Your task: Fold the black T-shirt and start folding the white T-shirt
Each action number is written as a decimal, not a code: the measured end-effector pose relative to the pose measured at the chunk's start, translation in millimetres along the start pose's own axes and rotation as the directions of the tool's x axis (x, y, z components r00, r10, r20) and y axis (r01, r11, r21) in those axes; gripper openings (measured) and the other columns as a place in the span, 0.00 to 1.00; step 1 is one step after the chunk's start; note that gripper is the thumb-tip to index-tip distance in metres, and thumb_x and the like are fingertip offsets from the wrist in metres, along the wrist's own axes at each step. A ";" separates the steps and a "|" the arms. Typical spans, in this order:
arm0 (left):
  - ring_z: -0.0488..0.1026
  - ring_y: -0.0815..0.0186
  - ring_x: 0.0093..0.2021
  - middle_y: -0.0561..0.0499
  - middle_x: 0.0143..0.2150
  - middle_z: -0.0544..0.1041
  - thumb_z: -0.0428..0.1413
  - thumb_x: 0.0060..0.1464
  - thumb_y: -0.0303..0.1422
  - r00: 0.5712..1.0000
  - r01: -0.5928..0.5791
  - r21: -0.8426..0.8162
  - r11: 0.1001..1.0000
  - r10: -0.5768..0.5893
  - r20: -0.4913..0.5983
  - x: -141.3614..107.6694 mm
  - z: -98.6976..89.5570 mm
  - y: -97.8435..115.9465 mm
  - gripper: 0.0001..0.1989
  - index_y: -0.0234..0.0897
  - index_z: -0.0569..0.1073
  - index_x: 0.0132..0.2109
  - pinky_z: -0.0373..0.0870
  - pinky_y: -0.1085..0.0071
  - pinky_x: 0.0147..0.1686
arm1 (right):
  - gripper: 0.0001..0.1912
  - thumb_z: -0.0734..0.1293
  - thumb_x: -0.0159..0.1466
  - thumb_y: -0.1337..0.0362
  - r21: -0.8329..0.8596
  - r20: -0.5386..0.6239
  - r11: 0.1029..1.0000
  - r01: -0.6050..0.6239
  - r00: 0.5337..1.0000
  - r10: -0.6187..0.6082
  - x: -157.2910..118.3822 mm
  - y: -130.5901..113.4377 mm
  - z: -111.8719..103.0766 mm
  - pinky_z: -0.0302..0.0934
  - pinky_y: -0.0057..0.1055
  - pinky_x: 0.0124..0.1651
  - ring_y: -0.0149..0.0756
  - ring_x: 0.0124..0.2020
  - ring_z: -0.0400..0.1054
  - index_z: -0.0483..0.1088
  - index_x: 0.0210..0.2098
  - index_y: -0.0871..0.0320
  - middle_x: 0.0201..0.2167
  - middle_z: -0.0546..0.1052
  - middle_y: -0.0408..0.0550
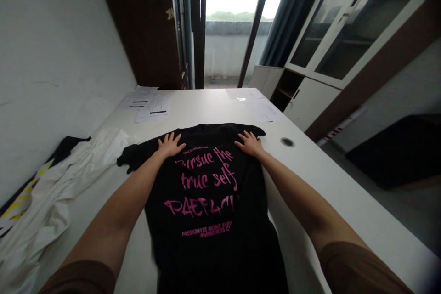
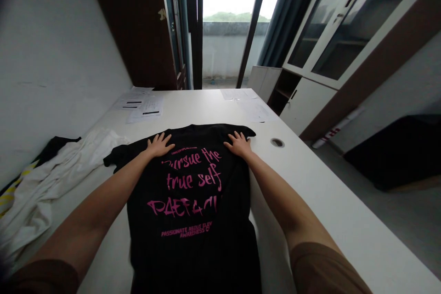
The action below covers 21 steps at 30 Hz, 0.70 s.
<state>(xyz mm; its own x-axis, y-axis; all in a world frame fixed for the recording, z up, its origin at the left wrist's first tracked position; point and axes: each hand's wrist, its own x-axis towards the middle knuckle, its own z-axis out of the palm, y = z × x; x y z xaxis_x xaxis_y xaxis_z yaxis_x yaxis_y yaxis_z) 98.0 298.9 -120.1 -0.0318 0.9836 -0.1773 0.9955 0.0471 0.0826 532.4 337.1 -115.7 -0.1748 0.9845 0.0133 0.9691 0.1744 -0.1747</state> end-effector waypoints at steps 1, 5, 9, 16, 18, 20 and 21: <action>0.37 0.38 0.75 0.45 0.78 0.40 0.38 0.62 0.63 1.000 -0.004 0.004 1.000 0.004 0.004 5.9 0.9 -0.7 0.42 0.50 0.47 0.76 0.41 0.29 0.64 | 0.35 0.59 0.70 0.40 0.006 0.005 1.000 -0.010 1.000 0.010 6.3 0.6 -0.1 0.41 0.69 0.67 0.62 0.73 0.41 0.59 0.70 0.48 0.74 0.52 0.55; 0.36 0.39 0.75 0.46 0.78 0.38 0.36 0.64 0.62 1.000 -0.020 0.005 1.000 0.020 -0.016 26.7 4.2 -0.2 0.41 0.48 0.45 0.76 0.37 0.30 0.65 | 0.35 0.60 0.70 0.42 0.041 -0.013 0.999 -0.023 1.000 0.023 27.6 3.5 3.4 0.43 0.65 0.68 0.59 0.73 0.42 0.58 0.71 0.49 0.73 0.54 0.55; 0.35 0.41 0.76 0.46 0.78 0.38 0.34 0.65 0.61 0.998 -0.032 0.003 0.999 0.032 -0.049 45.7 4.0 2.9 0.40 0.46 0.45 0.76 0.36 0.31 0.66 | 0.29 0.60 0.72 0.49 0.088 -0.090 0.996 0.029 0.996 -0.021 35.5 11.9 8.6 0.48 0.49 0.70 0.49 0.72 0.47 0.63 0.68 0.54 0.71 0.59 0.54; 0.37 0.42 0.75 0.46 0.78 0.41 0.33 0.67 0.58 0.987 -0.100 0.025 0.995 0.102 -0.124 79.2 2.9 13.7 0.38 0.45 0.46 0.76 0.37 0.32 0.66 | 0.26 0.56 0.72 0.57 0.069 -0.424 0.993 -0.098 0.898 0.118 25.1 37.0 2.9 0.48 0.48 0.70 0.49 0.73 0.44 0.65 0.65 0.63 0.73 0.53 0.59; 0.37 0.42 0.75 0.47 0.78 0.41 0.34 0.67 0.57 0.984 -0.121 0.023 0.992 0.123 -0.127 89.2 0.9 21.6 0.37 0.45 0.47 0.76 0.36 0.33 0.67 | 0.26 0.55 0.72 0.57 0.060 -0.445 0.992 -0.111 0.887 0.126 22.8 41.8 -0.2 0.48 0.49 0.69 0.50 0.73 0.44 0.65 0.64 0.63 0.73 0.53 0.60; 0.38 0.43 0.75 0.47 0.78 0.42 0.35 0.68 0.56 0.983 -0.144 0.015 0.989 0.145 -0.115 97.1 -3.1 30.6 0.37 0.45 0.48 0.76 0.36 0.34 0.67 | 0.25 0.55 0.72 0.57 0.053 -0.457 0.990 -0.134 0.878 0.143 20.3 43.4 -2.9 0.47 0.51 0.69 0.51 0.73 0.44 0.67 0.63 0.62 0.72 0.54 0.60; 0.38 0.44 0.75 0.47 0.78 0.43 0.35 0.68 0.55 0.982 -0.156 0.009 0.988 0.156 -0.111 99.5 -5.8 35.0 0.36 0.45 0.48 0.76 0.36 0.35 0.67 | 0.25 0.55 0.72 0.57 0.052 -0.461 0.988 -0.149 0.873 0.156 18.4 42.9 -4.3 0.47 0.52 0.69 0.51 0.73 0.44 0.67 0.62 0.61 0.72 0.55 0.60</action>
<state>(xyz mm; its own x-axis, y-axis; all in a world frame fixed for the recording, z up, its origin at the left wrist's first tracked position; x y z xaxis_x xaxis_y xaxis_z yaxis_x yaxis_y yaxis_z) 129.2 399.4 -129.1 0.1139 0.9921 -0.0528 0.9890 -0.1082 0.1006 571.5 362.8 -118.8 0.0788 0.8952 0.4387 0.9738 0.0250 -0.2259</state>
